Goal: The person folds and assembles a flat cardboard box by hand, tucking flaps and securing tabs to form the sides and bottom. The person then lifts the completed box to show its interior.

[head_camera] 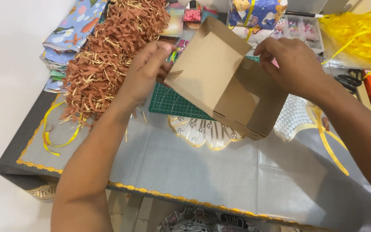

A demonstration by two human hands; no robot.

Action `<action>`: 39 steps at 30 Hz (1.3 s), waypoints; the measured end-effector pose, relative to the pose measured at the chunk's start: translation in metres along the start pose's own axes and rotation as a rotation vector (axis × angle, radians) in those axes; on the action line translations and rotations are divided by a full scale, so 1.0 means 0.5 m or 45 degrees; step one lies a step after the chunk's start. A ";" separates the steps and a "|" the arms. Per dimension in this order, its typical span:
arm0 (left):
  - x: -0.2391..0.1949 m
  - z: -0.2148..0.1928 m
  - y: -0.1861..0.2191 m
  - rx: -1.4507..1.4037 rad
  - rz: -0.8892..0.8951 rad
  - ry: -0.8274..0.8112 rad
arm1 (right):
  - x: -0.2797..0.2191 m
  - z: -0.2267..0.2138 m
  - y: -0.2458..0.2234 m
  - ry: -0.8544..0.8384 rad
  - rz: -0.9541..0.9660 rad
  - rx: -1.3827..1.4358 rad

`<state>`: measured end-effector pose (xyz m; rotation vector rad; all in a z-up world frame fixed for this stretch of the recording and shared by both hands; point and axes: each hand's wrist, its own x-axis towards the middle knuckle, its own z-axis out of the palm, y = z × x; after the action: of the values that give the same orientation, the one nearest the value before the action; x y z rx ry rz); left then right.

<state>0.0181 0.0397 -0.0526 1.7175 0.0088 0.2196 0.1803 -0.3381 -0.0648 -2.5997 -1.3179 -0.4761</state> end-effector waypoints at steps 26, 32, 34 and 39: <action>-0.007 0.026 -0.062 0.805 -0.451 -0.498 | -0.172 -0.006 -0.251 0.393 -0.406 -0.136; -0.020 0.048 -0.090 1.052 0.294 -0.135 | -0.173 0.009 -0.250 0.460 -0.444 -0.102; -0.016 0.055 -0.109 1.099 0.404 -0.101 | -0.174 0.017 -0.248 0.457 -0.442 -0.067; 0.011 0.046 -0.177 1.272 0.395 -0.052 | -0.175 0.030 -0.249 0.505 -0.517 -0.008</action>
<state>0.0373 0.0318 -0.1418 2.7192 -0.2119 0.4593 0.0341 -0.3256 -0.1079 -2.0808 -1.6831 -0.9972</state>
